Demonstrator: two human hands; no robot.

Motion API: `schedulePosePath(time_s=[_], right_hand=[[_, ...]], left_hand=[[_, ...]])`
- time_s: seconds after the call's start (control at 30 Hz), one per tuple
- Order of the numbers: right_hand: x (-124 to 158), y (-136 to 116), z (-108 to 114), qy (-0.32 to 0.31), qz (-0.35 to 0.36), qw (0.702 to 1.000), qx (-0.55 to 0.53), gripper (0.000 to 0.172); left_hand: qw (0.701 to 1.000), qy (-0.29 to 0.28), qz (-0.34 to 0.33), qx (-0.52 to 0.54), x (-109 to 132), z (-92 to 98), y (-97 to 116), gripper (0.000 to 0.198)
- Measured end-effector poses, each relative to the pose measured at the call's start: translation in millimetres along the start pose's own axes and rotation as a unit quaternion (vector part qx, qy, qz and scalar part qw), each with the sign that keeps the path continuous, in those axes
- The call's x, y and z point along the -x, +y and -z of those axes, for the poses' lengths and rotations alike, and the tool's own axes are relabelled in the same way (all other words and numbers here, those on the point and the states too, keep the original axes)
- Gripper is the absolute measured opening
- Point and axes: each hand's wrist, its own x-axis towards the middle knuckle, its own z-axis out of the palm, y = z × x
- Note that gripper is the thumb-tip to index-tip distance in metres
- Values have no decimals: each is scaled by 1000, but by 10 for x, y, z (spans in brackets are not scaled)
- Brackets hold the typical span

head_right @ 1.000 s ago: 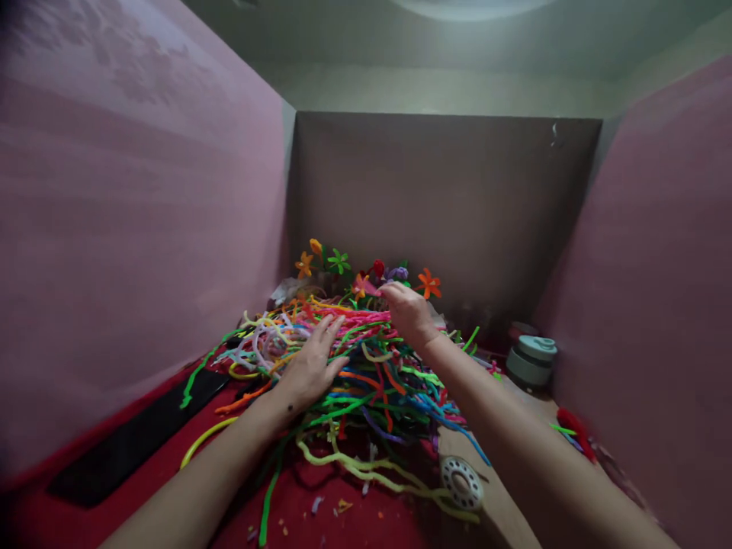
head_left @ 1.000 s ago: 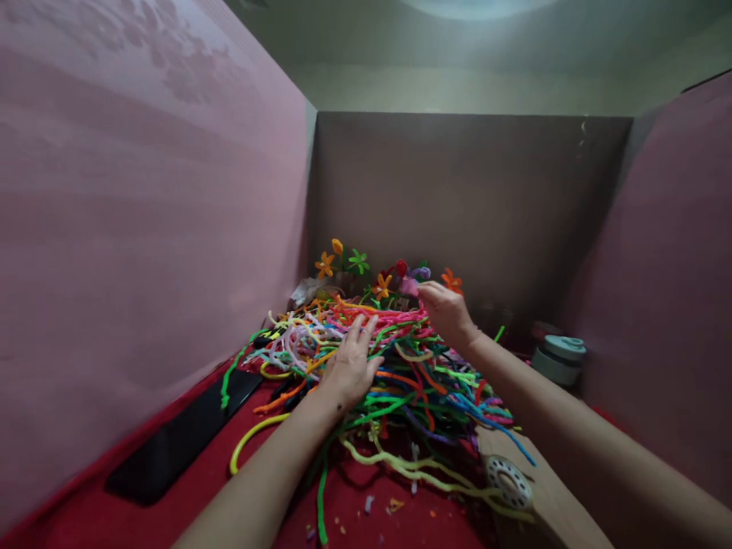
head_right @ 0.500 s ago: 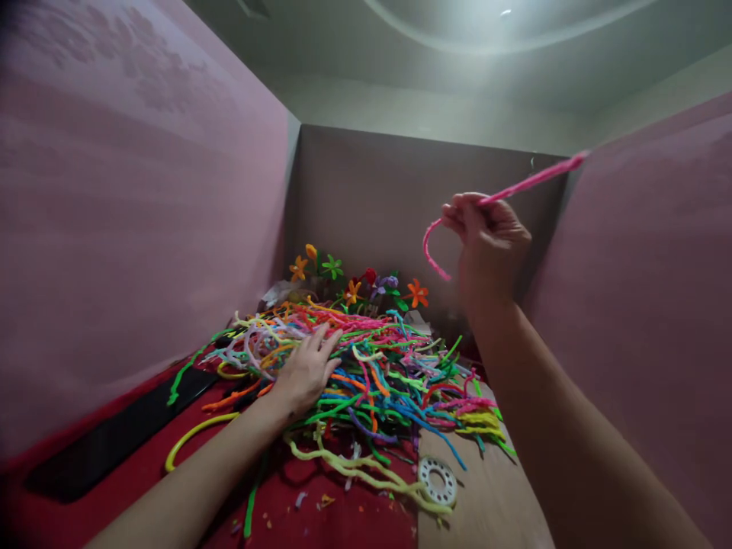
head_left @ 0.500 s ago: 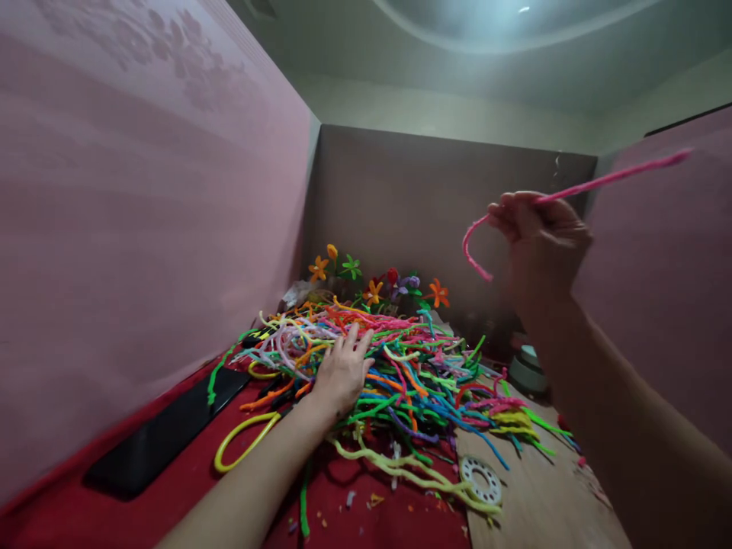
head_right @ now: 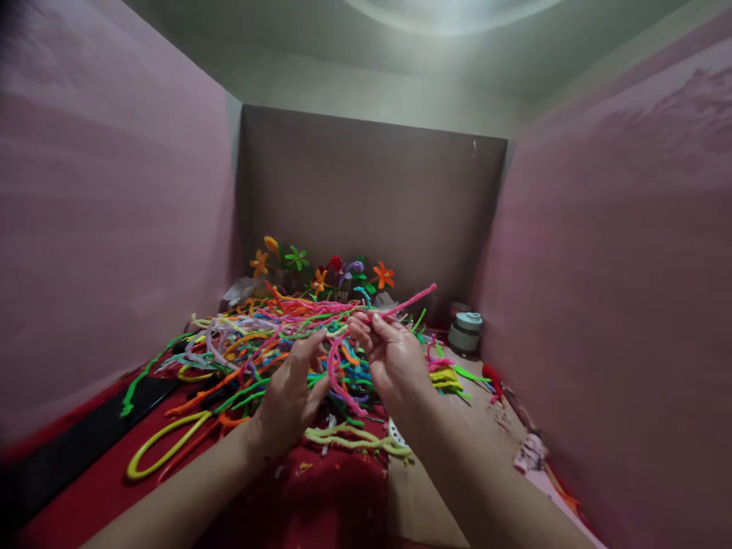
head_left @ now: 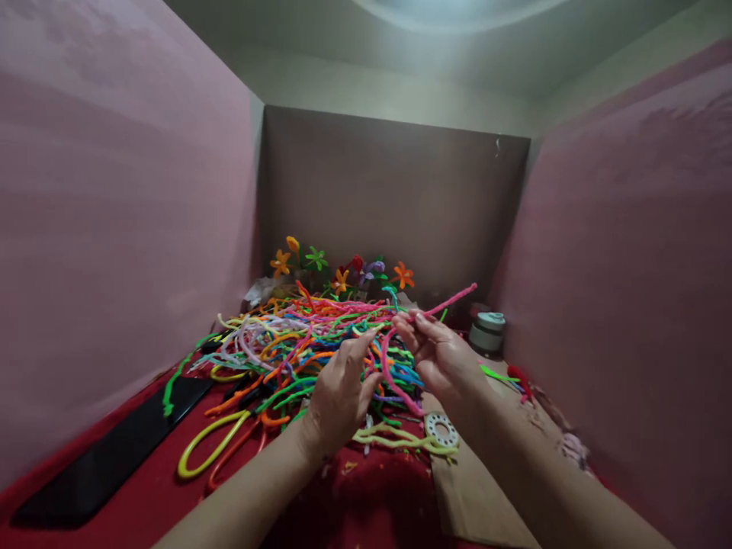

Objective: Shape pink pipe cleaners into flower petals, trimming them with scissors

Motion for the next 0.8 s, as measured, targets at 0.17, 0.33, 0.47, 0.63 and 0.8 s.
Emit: schedulePosePath(time_s=[0.17,0.33,0.47,0.63,0.8], right_hand=[[70,102,252,24,-41,999,12,13],[-31,-24,542,38,-112,992,-31,9],[-64,-100,664,12,-69,993,-93,15],[-27,-105,766,22,-109,978,-176,19],[-9,-23,825,-4,-127,983,-131,10]], left_hand=[[992,-49,29,113,33,3,106,23],[905,-7,206,372,-84,12,168,23],[703,29,362,612,-159,-23,155,23],[572,88,434,690,-204,-7,104,20],[552,119,473,676,-219,6,35,22]])
